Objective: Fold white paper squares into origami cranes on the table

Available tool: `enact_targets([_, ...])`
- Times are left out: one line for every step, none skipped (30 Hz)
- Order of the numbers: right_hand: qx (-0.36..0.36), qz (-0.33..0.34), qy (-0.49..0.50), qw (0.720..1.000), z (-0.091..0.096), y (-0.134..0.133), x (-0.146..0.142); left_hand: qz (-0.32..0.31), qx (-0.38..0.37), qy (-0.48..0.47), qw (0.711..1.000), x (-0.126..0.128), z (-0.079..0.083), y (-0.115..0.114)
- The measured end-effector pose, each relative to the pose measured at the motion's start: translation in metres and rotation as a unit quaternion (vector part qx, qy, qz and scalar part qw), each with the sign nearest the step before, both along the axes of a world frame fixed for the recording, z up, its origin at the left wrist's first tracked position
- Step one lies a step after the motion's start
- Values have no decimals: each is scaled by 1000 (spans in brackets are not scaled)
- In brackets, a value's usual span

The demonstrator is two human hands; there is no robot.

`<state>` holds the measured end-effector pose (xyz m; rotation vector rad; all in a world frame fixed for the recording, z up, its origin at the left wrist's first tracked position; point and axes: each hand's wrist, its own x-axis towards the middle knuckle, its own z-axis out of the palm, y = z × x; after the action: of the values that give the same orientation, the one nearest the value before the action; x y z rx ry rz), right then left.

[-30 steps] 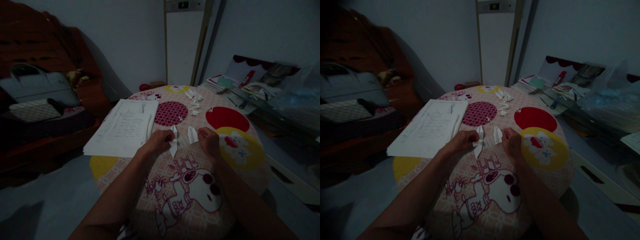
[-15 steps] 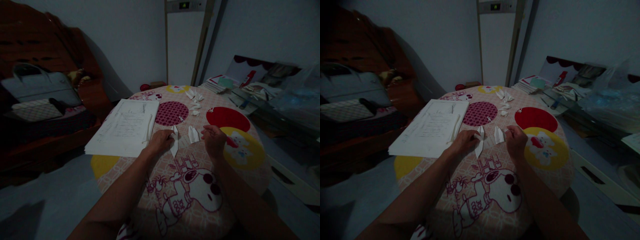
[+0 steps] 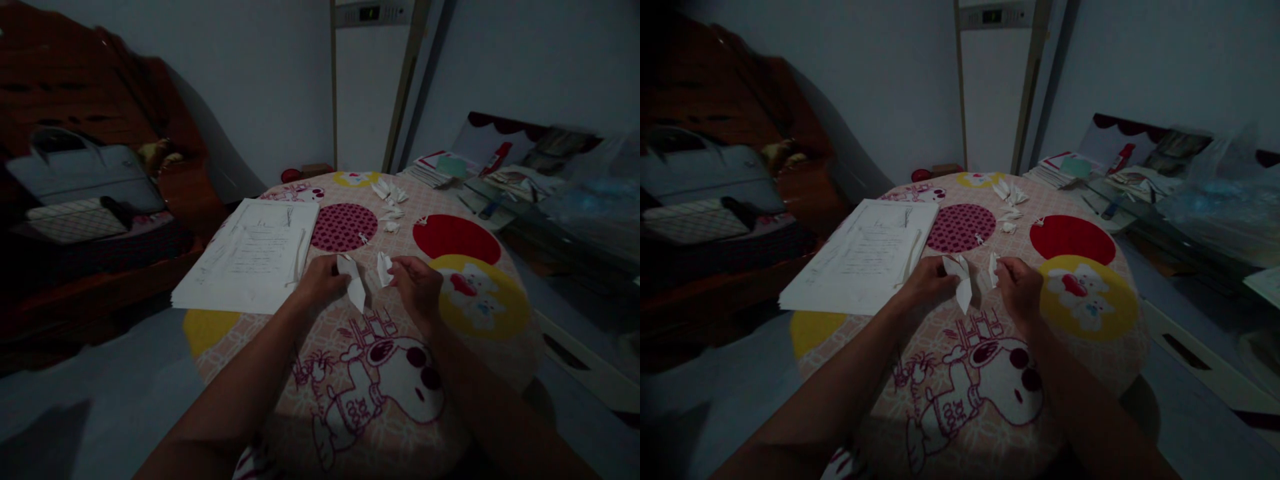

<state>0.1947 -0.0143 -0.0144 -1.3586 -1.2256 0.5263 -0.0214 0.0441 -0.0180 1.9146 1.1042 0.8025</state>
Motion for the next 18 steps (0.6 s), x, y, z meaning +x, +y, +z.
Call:
enact_targets([-17, 35, 15, 999, 0, -1, -4, 7, -18, -33, 999, 0, 0, 0])
enact_targets([-36, 70, 31, 996, -1, -2, -9, 14, -35, -60, 997, 0, 0, 0])
enact_targets([-54, 100, 48, 992, -2, -3, -12, 19, -50, -82, 995, 1, 0, -1])
enact_targets([-69, 125, 67, 988, -3, -3, -16, 20, -63, -102, 993, 2, 1, -2])
enact_targets([-80, 146, 85, 982, -4, -3, -18, 17, -74, -119, 990, 2, 3, -3])
enact_targets([-87, 163, 102, 977, -4, -3, -21, 13, -84, -136, 987, 3, 4, -5])
enact_targets([-91, 177, 117, 973, -5, -3, -22, 7, -91, -154, 984, 4, 6, -6])
enact_targets([-92, 186, 128, 970, -5, -3, -23, 0, -97, -172, 980, 5, 7, -8])
enact_targets([-92, 190, 137, 968, -5, -3, -23, -6, -102, -190, 976, 6, 9, -9])
enact_targets([-91, 191, 142, 967, -5, -3, -23, -14, -108, -205, 973, 7, 10, -11])
enact_targets([-89, 191, 146, 967, -5, -3, -23, -22, -113, -216, 970, 8, 11, -12])
enact_targets([-87, 192, 152, 966, -4, -3, -22, -29, -118, -222, 967, 9, 13, -13])
enact_targets([-86, 197, 158, 964, -4, -3, -21, -35, -121, -226, 966, 9, 14, -14])
enact_targets([-86, 203, 164, 961, -4, -3, -20, -39, -122, -227, 966, 10, 15, -15])
enact_targets([-85, 211, 168, 959, -3, -3, -19, -42, -121, -227, 965, 10, 16, -15])
enact_targets([-83, 218, 172, 957, -3, -3, -19, -45, -117, -229, 965, 10, 17, -16])
enact_targets([-80, 224, 176, 955, -3, -3, -19, -49, -112, -231, 965, 10, 18, -16])
enact_targets([-77, 228, 179, 954, -3, -3, -19, -53, -106, -230, 966, 10, 18, -16])
